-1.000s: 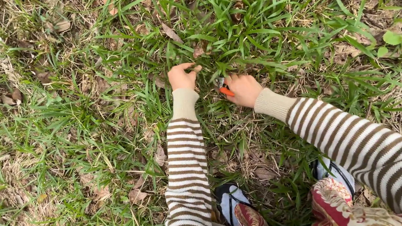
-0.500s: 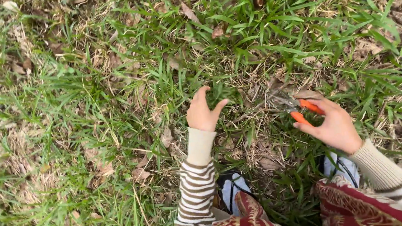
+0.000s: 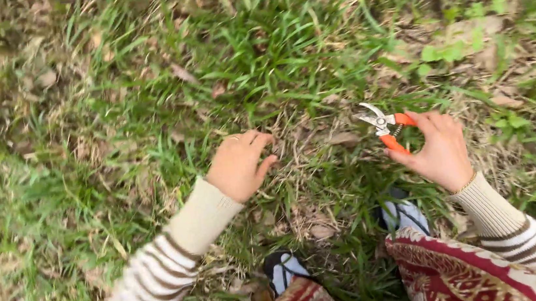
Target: Trimming grass and weeds around plants using manual garden shears.
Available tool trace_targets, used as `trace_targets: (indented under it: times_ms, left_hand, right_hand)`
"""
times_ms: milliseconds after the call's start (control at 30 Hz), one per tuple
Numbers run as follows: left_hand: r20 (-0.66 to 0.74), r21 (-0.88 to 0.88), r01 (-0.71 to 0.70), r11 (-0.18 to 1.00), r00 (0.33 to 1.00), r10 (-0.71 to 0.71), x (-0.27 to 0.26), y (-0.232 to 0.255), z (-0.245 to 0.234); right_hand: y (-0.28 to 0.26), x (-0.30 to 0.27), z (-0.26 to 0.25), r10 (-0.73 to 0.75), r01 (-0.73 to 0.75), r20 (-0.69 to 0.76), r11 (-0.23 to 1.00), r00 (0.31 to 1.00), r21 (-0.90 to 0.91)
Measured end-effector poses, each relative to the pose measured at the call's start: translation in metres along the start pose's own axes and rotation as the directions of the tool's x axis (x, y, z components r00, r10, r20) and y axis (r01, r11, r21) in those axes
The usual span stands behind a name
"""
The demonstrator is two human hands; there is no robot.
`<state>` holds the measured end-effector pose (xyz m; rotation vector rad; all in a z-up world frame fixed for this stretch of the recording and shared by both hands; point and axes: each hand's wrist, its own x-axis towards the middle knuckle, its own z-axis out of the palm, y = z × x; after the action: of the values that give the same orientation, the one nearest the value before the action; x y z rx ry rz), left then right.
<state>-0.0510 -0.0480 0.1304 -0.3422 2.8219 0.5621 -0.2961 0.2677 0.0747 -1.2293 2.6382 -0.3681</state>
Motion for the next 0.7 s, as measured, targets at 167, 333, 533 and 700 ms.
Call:
trace_targets:
  times_ms: [167,333,533,700]
  left_hand:
    - [0.555,0.275,-0.074,0.959,0.827,-0.095,0.072,0.035,-0.030]
    - [0.652,0.131,-0.064,0.989,0.757,-0.037,0.191,0.086,0.031]
    - [0.415,0.047,-0.379,0.924,0.849,0.327,0.303,0.134,0.167]
    - [0.099,0.075,-0.387,0.919,0.920,0.379,0.366,0.119,0.273]
  right_hand:
    - [0.050,-0.010,-0.020,0.193,-0.165,0.122,0.964,0.974,-0.207]
    - [0.090,-0.056,-0.007,0.358,-0.342,0.082,0.926,0.930,-0.161]
    - [0.088,-0.094,-0.025,0.427,-0.421,0.088,0.904,0.900,-0.078]
    - [0.048,-0.075,-0.032,0.501,-0.508,0.088,0.838,0.861,0.197]
